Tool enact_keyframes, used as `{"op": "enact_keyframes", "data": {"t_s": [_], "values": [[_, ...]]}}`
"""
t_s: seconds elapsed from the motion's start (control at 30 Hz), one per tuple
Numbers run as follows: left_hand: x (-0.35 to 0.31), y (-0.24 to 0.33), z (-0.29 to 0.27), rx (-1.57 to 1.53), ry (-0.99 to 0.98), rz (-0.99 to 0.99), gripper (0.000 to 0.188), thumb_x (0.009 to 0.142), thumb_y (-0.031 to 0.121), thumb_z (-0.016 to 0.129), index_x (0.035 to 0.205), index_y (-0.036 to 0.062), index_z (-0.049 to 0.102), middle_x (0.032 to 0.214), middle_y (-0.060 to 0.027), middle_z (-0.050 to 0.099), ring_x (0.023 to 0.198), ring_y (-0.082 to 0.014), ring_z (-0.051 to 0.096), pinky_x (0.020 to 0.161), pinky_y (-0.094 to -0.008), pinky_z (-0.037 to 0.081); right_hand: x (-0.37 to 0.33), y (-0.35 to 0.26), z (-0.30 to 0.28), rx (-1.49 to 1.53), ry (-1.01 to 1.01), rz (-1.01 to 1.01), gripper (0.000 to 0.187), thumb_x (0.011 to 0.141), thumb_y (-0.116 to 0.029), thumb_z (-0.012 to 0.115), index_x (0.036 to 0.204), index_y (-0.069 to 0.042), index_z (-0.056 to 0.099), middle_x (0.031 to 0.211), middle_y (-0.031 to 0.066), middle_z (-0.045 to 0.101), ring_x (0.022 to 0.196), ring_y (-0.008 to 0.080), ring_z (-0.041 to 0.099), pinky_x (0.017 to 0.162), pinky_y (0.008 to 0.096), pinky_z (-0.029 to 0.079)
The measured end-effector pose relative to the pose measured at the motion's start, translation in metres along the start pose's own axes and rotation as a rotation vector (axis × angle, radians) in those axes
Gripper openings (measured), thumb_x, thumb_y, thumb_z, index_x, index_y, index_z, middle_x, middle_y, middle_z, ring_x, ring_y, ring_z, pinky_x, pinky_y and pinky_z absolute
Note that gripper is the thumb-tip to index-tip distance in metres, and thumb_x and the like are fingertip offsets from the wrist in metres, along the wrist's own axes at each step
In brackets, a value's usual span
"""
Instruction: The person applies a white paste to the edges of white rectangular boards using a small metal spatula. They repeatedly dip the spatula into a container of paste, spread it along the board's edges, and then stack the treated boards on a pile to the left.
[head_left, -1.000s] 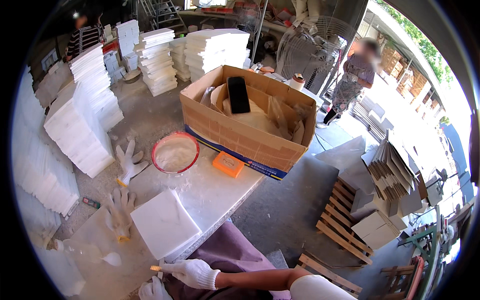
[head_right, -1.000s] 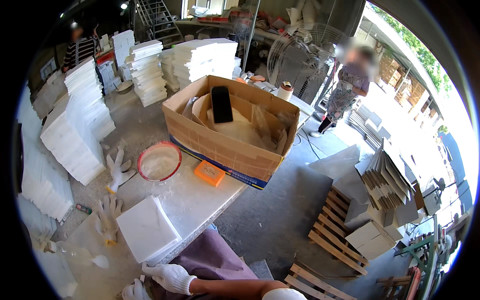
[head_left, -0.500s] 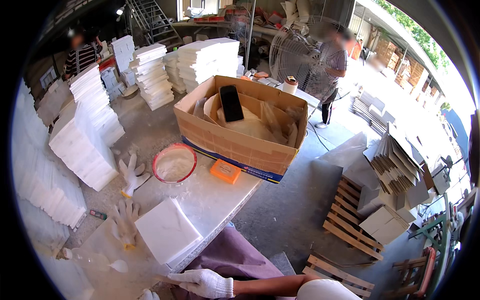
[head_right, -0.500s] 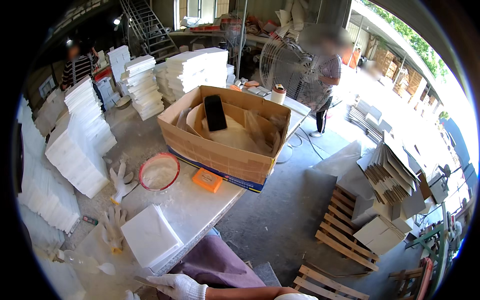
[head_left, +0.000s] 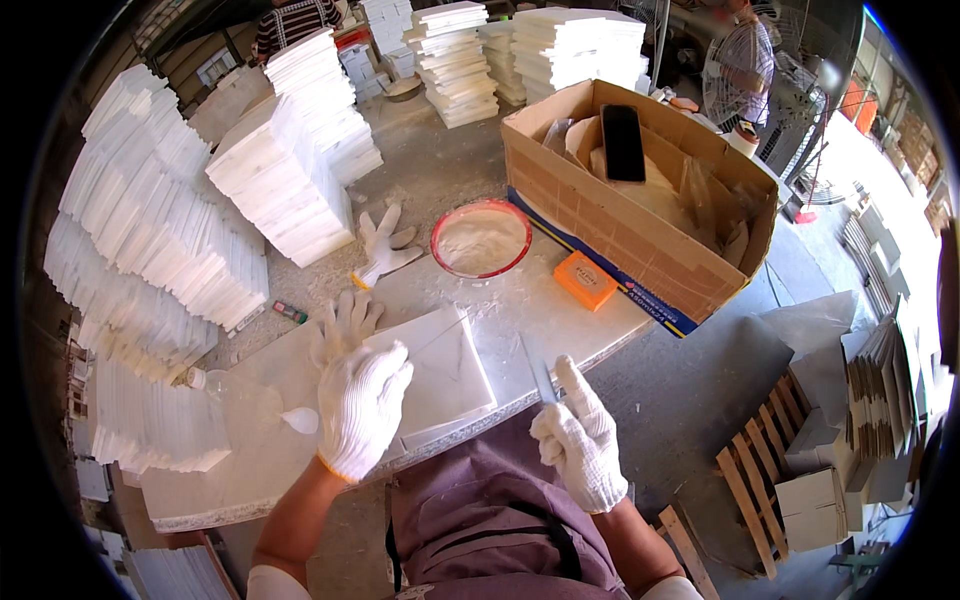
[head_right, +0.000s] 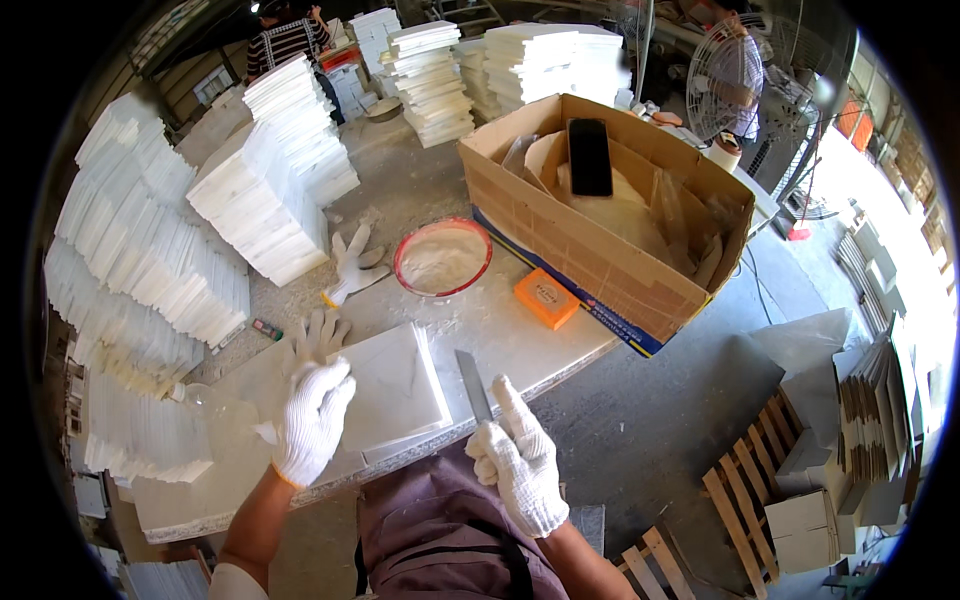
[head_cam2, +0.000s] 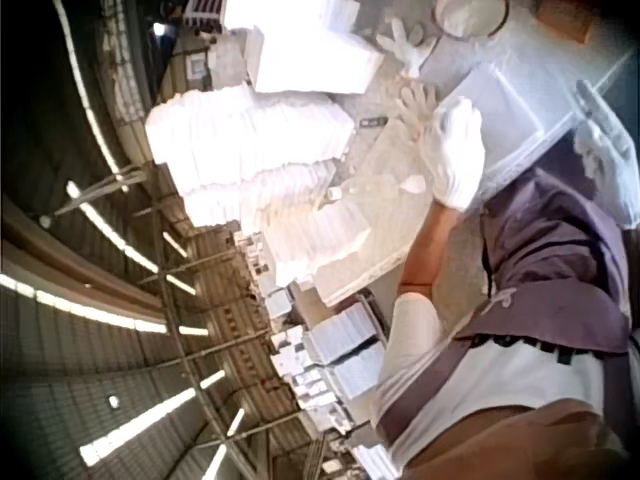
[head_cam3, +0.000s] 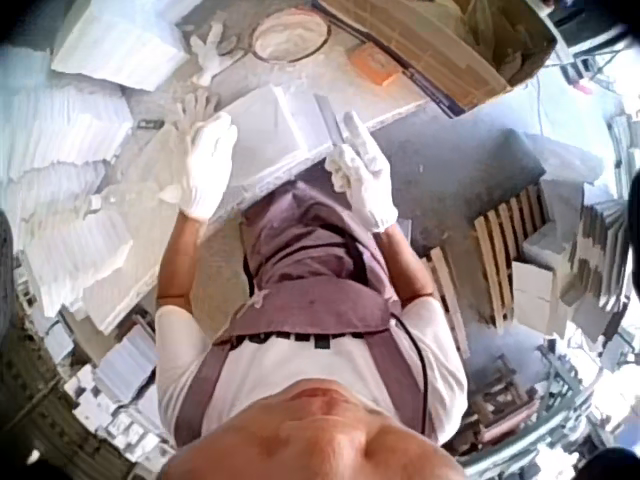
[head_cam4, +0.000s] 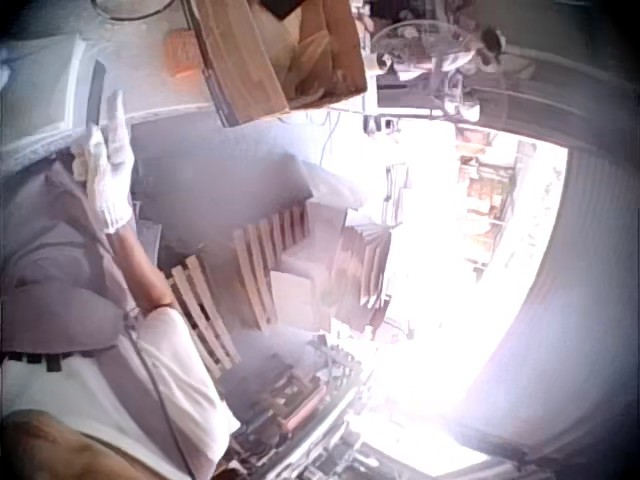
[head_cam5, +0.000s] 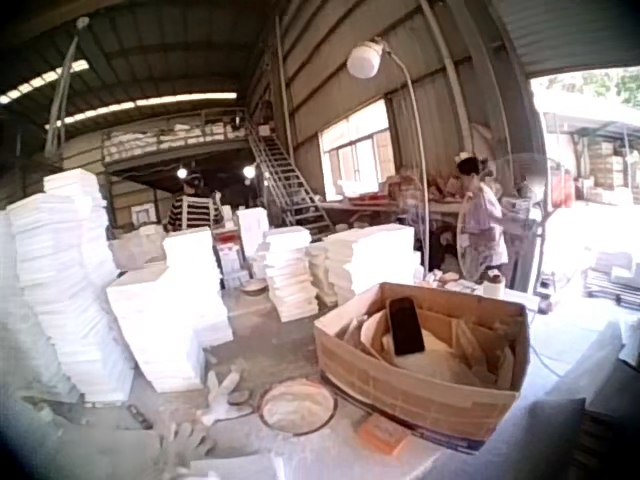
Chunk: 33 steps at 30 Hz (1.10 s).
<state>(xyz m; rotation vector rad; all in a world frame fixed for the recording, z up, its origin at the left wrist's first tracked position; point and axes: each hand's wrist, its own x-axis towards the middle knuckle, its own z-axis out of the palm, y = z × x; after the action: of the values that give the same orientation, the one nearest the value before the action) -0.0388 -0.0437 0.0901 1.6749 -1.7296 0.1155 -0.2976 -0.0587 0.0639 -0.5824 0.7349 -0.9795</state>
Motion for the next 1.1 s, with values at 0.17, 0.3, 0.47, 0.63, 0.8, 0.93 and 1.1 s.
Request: {"op": "enact_keyframes", "data": {"t_s": [0.17,0.3,0.47,0.63,0.8,0.93,1.1], "values": [[0.095,-0.001,0.030,-0.072,-0.249,0.021,0.019,0.093,0.012,0.064,0.108,0.0001,0.065,0.099,-0.0148,0.066,0.085,-0.0245,0.064,0.079,-0.0339,0.051,0.014,0.006,-0.016,0.061,0.027,-0.063,0.060,0.102,-0.013,0.055,0.156,-0.008,0.028,0.080,0.0036,0.053,0.064,0.0072,0.041,0.056,0.0198,0.038],[0.144,-0.041,0.073,0.203,-0.297,0.104,0.014,0.091,0.013,0.060,0.099,0.0026,0.065,0.095,-0.0193,0.066,0.089,-0.0351,0.063,0.079,-0.0425,0.050,0.017,0.003,-0.020,0.001,0.029,-0.028,0.062,0.102,-0.015,0.057,0.156,-0.008,0.027,0.081,0.0036,0.053,0.065,0.0070,0.041,0.057,0.0197,0.038],[0.170,-0.083,0.131,0.304,-0.414,0.118,0.011,0.088,0.012,0.056,0.089,0.0037,0.064,0.093,-0.0225,0.064,0.089,-0.0413,0.061,0.077,-0.0487,0.049,0.016,0.009,-0.035,0.045,0.009,-0.005,0.065,0.101,-0.017,0.060,0.156,-0.009,0.028,0.082,0.0042,0.054,0.065,0.0071,0.042,0.057,0.0196,0.038],[0.159,-0.097,0.142,0.345,-0.542,0.049,0.017,0.088,0.015,0.057,0.098,0.0040,0.067,0.098,-0.0238,0.065,0.094,-0.0418,0.062,0.081,-0.0490,0.049,0.018,0.009,-0.038,0.029,0.041,0.039,0.065,0.100,-0.018,0.061,0.156,-0.009,0.028,0.083,0.0053,0.056,0.065,0.0074,0.045,0.057,0.0201,0.040],[0.158,-0.058,0.082,0.492,-0.476,-0.117,0.064,0.087,0.034,0.068,0.141,0.0068,0.048,0.132,-0.0209,0.057,0.117,-0.0359,0.059,0.099,-0.0427,0.046,0.019,0.010,-0.045,-0.160,0.078,0.034,0.064,0.100,-0.017,0.061,0.155,-0.009,0.030,0.086,0.0070,0.061,0.065,0.0078,0.051,0.058,0.0214,0.044],[0.136,-0.016,0.044,0.285,-0.271,-0.072,0.062,0.088,0.030,0.070,0.141,0.0066,0.050,0.129,-0.0201,0.058,0.113,-0.0328,0.061,0.097,-0.0415,0.048,0.013,0.016,-0.048,-0.229,0.088,-0.052,0.062,0.101,-0.017,0.058,0.155,-0.006,0.029,0.082,0.0065,0.063,0.062,0.0065,0.051,0.056,0.0216,0.045],[0.072,-0.021,0.043,0.207,-0.307,0.194,0.046,0.087,0.039,0.070,0.125,0.0130,0.065,0.125,-0.0065,0.064,0.107,-0.0268,0.060,0.094,-0.0463,0.045,0.005,0.021,-0.055,-0.279,0.079,-0.057,0.063,0.101,-0.017,0.057,0.156,-0.007,0.027,0.081,0.0061,0.063,0.060,0.0065,0.051,0.055,0.0211,0.046]]}}
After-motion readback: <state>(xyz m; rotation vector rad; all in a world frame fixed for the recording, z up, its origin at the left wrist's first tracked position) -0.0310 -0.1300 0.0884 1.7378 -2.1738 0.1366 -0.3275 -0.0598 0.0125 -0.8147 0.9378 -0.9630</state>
